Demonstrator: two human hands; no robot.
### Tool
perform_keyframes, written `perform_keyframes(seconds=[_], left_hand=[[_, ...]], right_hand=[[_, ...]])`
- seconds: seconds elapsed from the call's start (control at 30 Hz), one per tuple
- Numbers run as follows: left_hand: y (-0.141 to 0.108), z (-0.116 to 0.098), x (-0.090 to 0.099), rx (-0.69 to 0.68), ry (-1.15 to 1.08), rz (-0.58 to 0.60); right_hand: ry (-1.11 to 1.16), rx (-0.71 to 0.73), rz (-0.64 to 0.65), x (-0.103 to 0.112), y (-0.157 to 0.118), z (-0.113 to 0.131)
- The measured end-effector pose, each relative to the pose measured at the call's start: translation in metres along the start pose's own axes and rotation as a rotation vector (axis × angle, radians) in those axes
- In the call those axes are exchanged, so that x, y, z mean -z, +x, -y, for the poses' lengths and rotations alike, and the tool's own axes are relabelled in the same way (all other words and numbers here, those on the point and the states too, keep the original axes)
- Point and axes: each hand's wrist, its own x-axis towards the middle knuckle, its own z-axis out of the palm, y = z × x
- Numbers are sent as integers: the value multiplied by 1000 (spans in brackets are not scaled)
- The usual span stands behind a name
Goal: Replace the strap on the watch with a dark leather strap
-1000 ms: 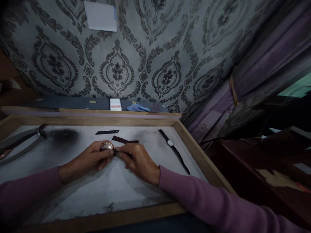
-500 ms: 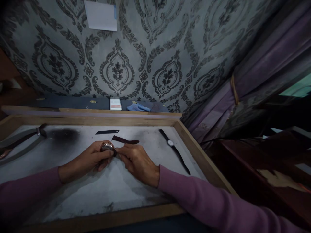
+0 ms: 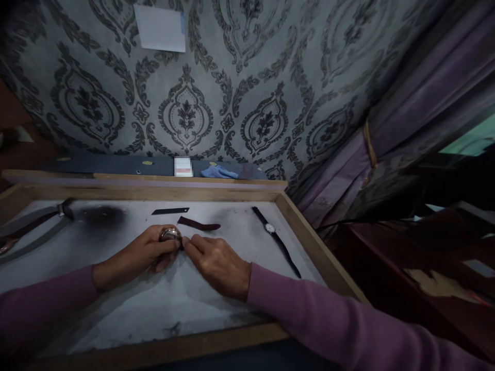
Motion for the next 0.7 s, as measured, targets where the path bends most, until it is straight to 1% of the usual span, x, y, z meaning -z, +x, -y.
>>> perform_keyframes(seconds=[0.07, 0.13, 0.2, 0.27, 0.37, 0.43, 0.47, 0.5, 0.57, 0.7], left_hand=[[0, 0, 0, 4, -5, 4], [0, -2, -1, 8, -4, 10], [-1, -4, -1, 11, -3, 9], [-2, -5, -2, 5, -4, 8], [-2, -5, -2, 3, -11, 13], [-2, -5, -1, -3, -28, 17], [-2, -5, -1, -4, -33, 18], [-2, -6, -1, 0, -32, 17], [-2, -7, -1, 20, -17, 12], [-2, -8, -1, 34, -12, 12]], right_hand=[[-46, 60, 10, 1, 0, 0], [-71, 90, 21, 1, -1, -1], [-76, 80, 31, 0, -1, -2], [-59, 36, 6, -2, -1, -3], [78, -108, -104, -4, -1, -5], [226, -264, -158, -3, 1, -5], [291, -343, -161, -1, 2, -4], [339, -412, -147, 0, 3, -4], [388, -506, -95, 3, 4, -3], [435, -576, -11, 8, 4, -1]])
